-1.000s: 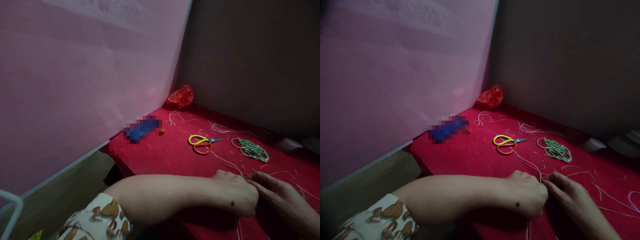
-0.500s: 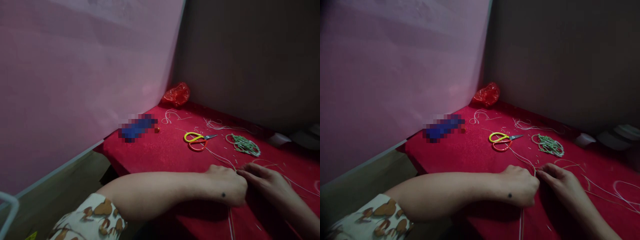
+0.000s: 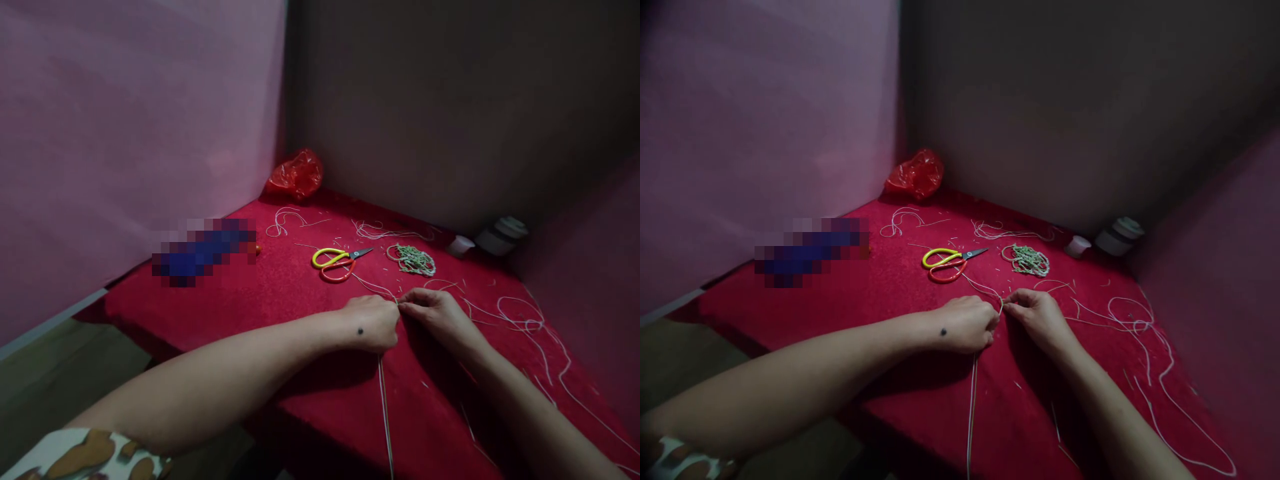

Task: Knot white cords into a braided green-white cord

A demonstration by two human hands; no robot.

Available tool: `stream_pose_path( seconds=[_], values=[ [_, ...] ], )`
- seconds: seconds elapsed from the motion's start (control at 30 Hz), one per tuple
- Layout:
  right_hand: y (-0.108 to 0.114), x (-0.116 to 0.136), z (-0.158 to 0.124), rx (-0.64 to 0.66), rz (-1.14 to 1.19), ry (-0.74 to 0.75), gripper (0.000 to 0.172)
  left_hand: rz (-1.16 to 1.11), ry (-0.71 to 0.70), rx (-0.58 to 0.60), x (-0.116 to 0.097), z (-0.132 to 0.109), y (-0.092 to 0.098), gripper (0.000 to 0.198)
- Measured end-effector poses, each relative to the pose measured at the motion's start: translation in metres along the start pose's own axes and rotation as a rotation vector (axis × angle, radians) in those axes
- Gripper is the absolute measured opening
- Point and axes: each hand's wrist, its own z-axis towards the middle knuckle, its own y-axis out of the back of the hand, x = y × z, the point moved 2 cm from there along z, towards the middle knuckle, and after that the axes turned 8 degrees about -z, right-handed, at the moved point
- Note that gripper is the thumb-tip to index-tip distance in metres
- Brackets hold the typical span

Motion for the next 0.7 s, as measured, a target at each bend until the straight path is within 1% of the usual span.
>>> stream_pose_path(
  seconds=[0.2,0.33,0.43,0.53,0.6,0.7],
  values=[
    [0.000,-0.003,0.002,-0.017,-0.044,0.051,0.023,0.007,0.001,0.009,0.000,0.000,0.000,0.025],
    [0.000,0.002,0.000,-0.039,-0.108,0.077,0.026,0.027,0.002,0.025,-0.002,-0.002,0.003,0.026],
    [0.000,0.001,-0.002,-0.073,-0.214,0.065,0.029,0.031,-0.019,0.076,-0.004,-0.003,0.005,0.029],
    [0.000,-0.007,-0.001,-0.119,-0.298,0.035,0.033,0.034,-0.035,0.150,-0.005,-0.003,0.005,0.033],
    [-0.001,-0.012,0.001,-0.135,-0.302,0.046,0.033,0.020,-0.027,0.167,-0.004,-0.002,0.005,0.035],
    [-0.002,-0.016,0.000,-0.122,-0.271,0.062,0.031,0.002,-0.014,0.173,-0.003,-0.003,0.004,0.037]
  ],
)
